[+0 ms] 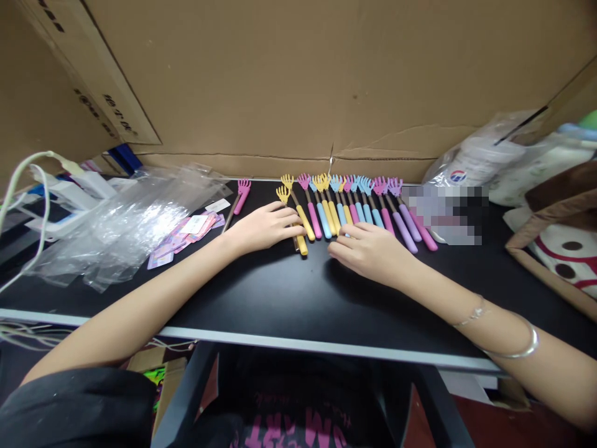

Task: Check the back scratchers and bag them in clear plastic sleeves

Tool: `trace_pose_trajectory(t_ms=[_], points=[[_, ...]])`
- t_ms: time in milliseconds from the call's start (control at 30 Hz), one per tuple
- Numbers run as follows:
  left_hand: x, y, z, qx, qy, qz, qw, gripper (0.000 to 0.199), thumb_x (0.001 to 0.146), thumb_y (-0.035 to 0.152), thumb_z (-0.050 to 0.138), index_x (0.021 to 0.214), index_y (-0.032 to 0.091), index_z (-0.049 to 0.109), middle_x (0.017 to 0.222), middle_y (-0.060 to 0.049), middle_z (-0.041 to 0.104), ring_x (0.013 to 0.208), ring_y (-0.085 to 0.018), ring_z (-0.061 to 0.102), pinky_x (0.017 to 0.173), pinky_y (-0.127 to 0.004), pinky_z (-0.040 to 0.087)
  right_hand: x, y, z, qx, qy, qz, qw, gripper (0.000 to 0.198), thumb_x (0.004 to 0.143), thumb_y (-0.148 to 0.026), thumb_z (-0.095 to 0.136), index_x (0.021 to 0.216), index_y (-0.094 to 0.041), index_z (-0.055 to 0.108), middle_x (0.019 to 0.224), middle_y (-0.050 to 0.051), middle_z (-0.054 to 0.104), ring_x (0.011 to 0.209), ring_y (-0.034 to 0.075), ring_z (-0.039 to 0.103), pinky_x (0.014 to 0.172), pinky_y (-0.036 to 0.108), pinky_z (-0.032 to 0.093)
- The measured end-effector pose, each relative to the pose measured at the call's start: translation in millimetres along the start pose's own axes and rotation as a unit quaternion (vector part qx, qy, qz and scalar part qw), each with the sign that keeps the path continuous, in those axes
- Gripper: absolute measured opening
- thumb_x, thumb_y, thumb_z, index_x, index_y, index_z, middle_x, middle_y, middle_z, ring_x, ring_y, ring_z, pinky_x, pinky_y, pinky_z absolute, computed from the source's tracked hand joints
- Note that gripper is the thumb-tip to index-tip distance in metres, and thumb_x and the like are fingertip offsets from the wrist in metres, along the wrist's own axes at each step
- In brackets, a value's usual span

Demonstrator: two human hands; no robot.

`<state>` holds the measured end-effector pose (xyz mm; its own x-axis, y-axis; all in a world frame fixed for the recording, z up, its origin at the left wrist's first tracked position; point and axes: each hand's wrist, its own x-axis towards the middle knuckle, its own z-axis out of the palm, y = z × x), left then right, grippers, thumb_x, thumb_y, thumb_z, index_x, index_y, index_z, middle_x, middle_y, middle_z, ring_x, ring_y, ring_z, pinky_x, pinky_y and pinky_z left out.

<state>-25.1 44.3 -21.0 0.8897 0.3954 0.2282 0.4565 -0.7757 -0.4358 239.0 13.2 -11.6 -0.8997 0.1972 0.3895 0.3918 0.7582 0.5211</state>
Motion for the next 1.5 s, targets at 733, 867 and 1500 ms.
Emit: trace_pose_trajectory(t_ms=[733, 867, 1500], points=[[17.9, 39.1, -10.1, 0.010, 0.189, -0.020, 0.982, 0.026, 0.101, 0.038, 0.042, 0.092, 0.020, 0.059, 0.074, 0.001, 0.064, 0.074, -0.012, 0.054, 0.059, -0.028, 0.031, 2.7, -13.2, -9.3, 0.314, -0.055, 0.261, 0.911, 0.024, 0.096, -0.037, 0.047, 0.089, -0.021, 0.063, 0.081, 0.001, 0.068, 0.075, 0.014, 0.062, 0.065, 0.025, 0.039], [17.7, 41.3, -10.1, 0.000, 0.190, -0.044, 0.981, 0.026, 0.100, 0.038, 0.043, 0.089, 0.021, 0.060, 0.075, 0.001, 0.063, 0.074, -0.013, 0.054, 0.058, -0.027, 0.030, 4.2, -16.1, -10.9, 0.356, -0.084, 0.306, 0.879, 0.022, 0.089, -0.043, 0.057, 0.088, -0.022, 0.060, 0.082, -0.001, 0.069, 0.075, 0.015, 0.064, 0.064, 0.025, 0.041], [15.3, 38.8, -10.1, -0.204, 0.144, -0.173, 0.953, 0.019, 0.096, 0.034, 0.051, 0.098, 0.020, 0.064, 0.090, 0.000, 0.070, 0.081, -0.011, 0.064, 0.061, -0.020, 0.038, -8.7, 51.8, -9.1, 0.651, 0.163, 0.471, 0.573, 0.032, 0.080, -0.054, 0.065, 0.083, -0.023, 0.059, 0.082, 0.000, 0.060, 0.082, 0.014, 0.062, 0.075, 0.030, 0.054]])
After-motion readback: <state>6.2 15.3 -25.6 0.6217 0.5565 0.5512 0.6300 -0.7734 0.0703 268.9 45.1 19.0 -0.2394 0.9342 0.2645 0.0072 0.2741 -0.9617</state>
